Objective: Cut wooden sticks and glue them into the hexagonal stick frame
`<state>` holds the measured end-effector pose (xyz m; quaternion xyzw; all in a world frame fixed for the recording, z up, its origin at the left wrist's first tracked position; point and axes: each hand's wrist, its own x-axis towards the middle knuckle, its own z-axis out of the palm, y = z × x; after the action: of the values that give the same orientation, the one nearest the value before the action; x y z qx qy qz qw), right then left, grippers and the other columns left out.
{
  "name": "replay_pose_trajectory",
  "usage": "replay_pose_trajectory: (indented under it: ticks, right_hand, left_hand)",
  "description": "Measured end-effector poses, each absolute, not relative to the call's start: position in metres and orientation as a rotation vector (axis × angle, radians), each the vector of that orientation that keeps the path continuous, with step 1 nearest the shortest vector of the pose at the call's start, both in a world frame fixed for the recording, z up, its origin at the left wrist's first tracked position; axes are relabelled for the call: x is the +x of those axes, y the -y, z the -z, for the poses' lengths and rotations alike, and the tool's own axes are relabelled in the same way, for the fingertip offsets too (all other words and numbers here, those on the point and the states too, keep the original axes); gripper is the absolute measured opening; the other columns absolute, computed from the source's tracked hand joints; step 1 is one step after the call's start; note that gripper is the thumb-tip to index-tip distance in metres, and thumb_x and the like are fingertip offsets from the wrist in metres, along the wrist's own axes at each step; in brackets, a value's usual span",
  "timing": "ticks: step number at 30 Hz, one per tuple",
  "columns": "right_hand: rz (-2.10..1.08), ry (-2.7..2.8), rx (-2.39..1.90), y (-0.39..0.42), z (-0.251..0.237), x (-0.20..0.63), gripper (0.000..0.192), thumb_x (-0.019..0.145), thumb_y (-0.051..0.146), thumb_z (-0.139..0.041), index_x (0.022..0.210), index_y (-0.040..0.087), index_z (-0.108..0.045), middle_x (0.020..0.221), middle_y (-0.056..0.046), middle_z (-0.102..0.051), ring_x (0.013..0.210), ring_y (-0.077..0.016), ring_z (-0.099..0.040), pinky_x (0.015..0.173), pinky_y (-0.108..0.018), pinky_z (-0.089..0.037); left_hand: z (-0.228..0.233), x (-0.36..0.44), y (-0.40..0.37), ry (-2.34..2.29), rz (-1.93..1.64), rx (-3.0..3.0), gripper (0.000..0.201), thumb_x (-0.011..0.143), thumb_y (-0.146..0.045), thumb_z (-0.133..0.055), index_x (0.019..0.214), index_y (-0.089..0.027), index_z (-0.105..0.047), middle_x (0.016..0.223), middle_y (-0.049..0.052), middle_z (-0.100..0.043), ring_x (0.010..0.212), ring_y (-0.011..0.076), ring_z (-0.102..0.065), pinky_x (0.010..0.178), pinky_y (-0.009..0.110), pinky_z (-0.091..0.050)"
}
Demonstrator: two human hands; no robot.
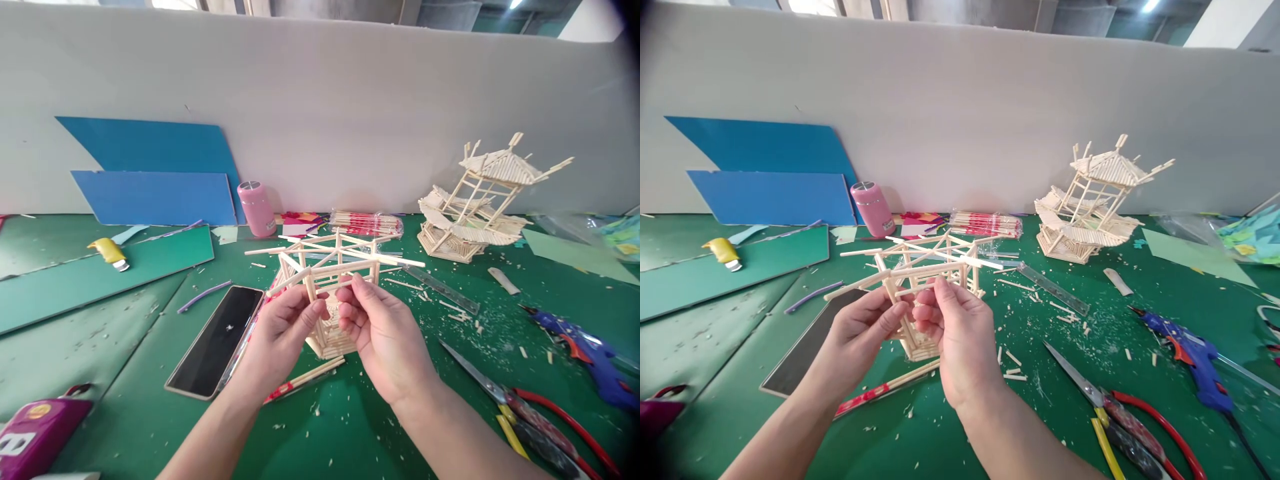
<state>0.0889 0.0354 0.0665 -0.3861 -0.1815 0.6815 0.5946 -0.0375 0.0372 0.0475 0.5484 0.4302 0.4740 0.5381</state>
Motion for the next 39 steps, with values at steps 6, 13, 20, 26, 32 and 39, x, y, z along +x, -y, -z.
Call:
replay_pose_trajectory:
  ticks: [6,13,20,26,32,39]
  right_hand:
    - [-1.579,0.415,-0.904,-0.039,-0.0679,0.0884,0.017,0.064,0.03,-0.072,0.072,0.015,-0.067,0.06,0.002,-0.065,0.049,-0.0052,-0.056,0.048,-0.015,-0.048]
    - [-1.551,0.436,-0.949,-0.0377,-0.0682,0.0869,0.018,0.063,0.03,-0.073,0.071,0.015,-0.067,0.061,0.001,-0.065,0.05,-0.0058,-0.056,0.049,-0.016,-0.049]
    - [-1.548,0.443,-0.936,-0.038,-0.0676,0.086,0.02,0.063,0.032,-0.073,0.073,0.016,-0.067,0.062,0.001,-0.066,0.051,-0.0065,-0.057,0.05,-0.016,-0.05]
    - [-1.541,0.458,-0.939,-0.0369,-0.0666,0.0842,0.019,0.063,0.032,-0.072,0.068,0.015,-0.067,0.061,0.001,-0.066,0.05,-0.0056,-0.056,0.049,-0.016,-0.049]
    - [-1.524,0.464,-0.936,-0.0358,-0.0653,0.084,0.016,0.064,0.03,-0.072,0.066,0.015,-0.067,0.061,0.001,-0.066,0.05,-0.0052,-0.057,0.05,-0.015,-0.049]
    - [-1.536,0.457,-0.928,-0.034,-0.0642,0.0838,0.018,0.068,0.033,-0.07,0.071,0.015,-0.067,0.062,0.001,-0.066,0.051,-0.0056,-0.058,0.05,-0.015,-0.05]
  left_hand:
    - [-0.045,-0.0385,-0.038,-1.041,-1.149,1.274,0.021,0.08,-0.028,-0.057,0.097,-0.015,-0.062,0.087,0.006,-0.066,0.079,0.0196,-0.059,0.068,0.03,-0.049]
    - [-0.0468,-0.0375,-0.0369,-1.029,-1.134,1.269,0.019,0.081,-0.028,-0.055,0.094,-0.015,-0.061,0.079,0.004,-0.06,0.073,0.0169,-0.056,0.065,0.028,-0.046]
    - [-0.0458,-0.0375,-0.0369,-1.048,-1.133,1.275,0.018,0.083,-0.031,-0.053,0.082,-0.015,-0.06,0.074,0.003,-0.058,0.067,0.015,-0.054,0.063,0.027,-0.047]
    - [-0.0417,-0.041,-0.0394,-1.07,-1.124,1.318,0.022,0.085,-0.034,-0.049,0.088,-0.016,-0.061,0.077,0.003,-0.058,0.069,0.0145,-0.054,0.064,0.026,-0.048]
    - [-0.0434,-0.0418,-0.0388,-1.076,-1.122,1.358,0.021,0.085,-0.034,-0.049,0.084,-0.016,-0.06,0.078,0.003,-0.057,0.076,0.0175,-0.055,0.064,0.026,-0.048]
    - [-0.0458,-0.041,-0.0391,-1.075,-1.12,1.337,0.023,0.084,-0.034,-0.051,0.072,-0.015,-0.056,0.074,0.003,-0.056,0.072,0.0171,-0.055,0.065,0.028,-0.049]
